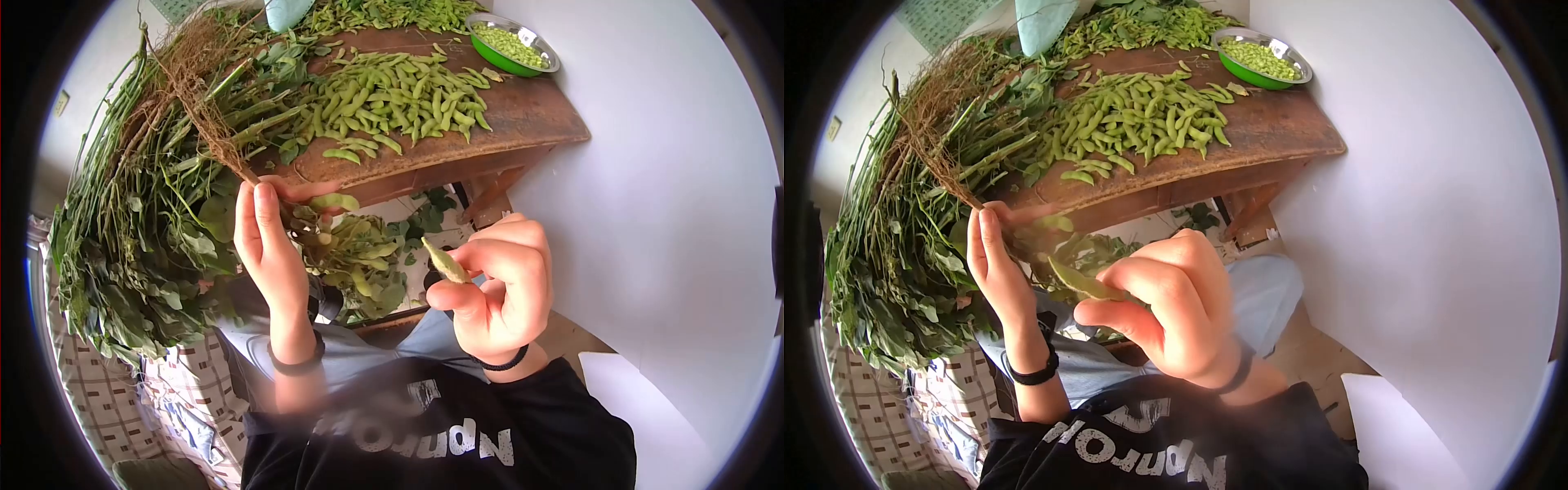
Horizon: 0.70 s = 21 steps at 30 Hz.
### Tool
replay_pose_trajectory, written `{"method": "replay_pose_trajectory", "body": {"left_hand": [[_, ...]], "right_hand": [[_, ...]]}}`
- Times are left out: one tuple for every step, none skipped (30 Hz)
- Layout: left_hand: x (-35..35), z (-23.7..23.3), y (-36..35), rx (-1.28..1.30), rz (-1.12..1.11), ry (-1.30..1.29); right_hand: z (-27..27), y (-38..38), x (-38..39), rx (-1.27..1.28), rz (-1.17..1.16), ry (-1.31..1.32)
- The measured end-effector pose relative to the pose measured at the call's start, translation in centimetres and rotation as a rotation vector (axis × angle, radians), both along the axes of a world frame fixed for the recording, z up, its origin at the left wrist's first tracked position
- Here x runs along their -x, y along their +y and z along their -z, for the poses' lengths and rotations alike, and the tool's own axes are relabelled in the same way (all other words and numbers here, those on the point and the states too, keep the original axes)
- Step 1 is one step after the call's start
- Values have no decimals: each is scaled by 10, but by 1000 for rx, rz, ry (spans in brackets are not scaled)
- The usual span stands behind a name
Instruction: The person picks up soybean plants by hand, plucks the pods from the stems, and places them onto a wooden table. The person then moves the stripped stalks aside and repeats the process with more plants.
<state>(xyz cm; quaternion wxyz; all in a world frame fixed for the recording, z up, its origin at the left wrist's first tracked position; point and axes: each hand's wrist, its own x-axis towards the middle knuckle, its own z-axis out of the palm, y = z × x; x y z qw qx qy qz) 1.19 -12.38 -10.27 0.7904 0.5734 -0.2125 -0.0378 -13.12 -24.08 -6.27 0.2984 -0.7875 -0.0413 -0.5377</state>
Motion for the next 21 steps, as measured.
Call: {"method": "replay_pose_trajectory", "body": {"left_hand": [[-1, 1, 1, -8, -20, -10], [-1, 1, 2, -17, -39, -19], [-1, 3, 2, -26, -45, -16], [-1, 3, 3, -28, -45, -15], [0, 3, 3, -44, -56, -19], [1, 3, 3, -59, -68, -25], [2, 2, 3, -35, -47, -4], [4, 1, 3, -9, -32, 17], [2, 0, 3, -13, -59, -47], [3, -2, 4, -15, -76, -49], [4, -6, 6, 13, -53, -62], [4, -8, 7, 39, -28, -74], [4, -8, 8, 37, -41, -75], [3, -7, 10, 73, -57, -69], [2, -6, 11, 109, -73, -62], [2, -7, 13, 104, -85, -61], [1, -9, 16, 117, -82, -61], [0, -10, 18, 130, -78, -61], [-2, -11, 19, 122, -86, -59], [-4, -12, 20, 145, -76, -82], [-4, -12, 21, 166, -63, -105]], "right_hand": [[1, 0, 0, 20, -4, -5], [2, 0, 0, 19, -5, -3], [4, -1, 0, -2, -15, 11], [5, -1, 1, -25, -24, 25], [4, -1, 1, -27, -24, 26], [1, -4, 3, -9, -21, 9], [-1, -7, 5, 10, -20, -8], [-3, -11, 8, 51, 33, -101], [-10, -17, 10, 106, 115, -270], [-20, -23, 13, 160, 219, -450], [-35, -28, 14, 206, 344, -632], [-51, -32, 11, 229, 471, -785], [-64, -32, 5, 235, 544, -900], [-71, -32, 3, 229, 658, -929], [-69, -35, 4, 220, 647, -927], [-65, -38, 6, 241, 606, -876], [-61, -39, 5, 261, 566, -826], [-55, -44, -3, 387, 689, -787], [-46, -50, -16, 395, 653, -735], [-34, -57, -32, 363, 586, -589], [-22, -64, -50, 315, 526, -374]]}}
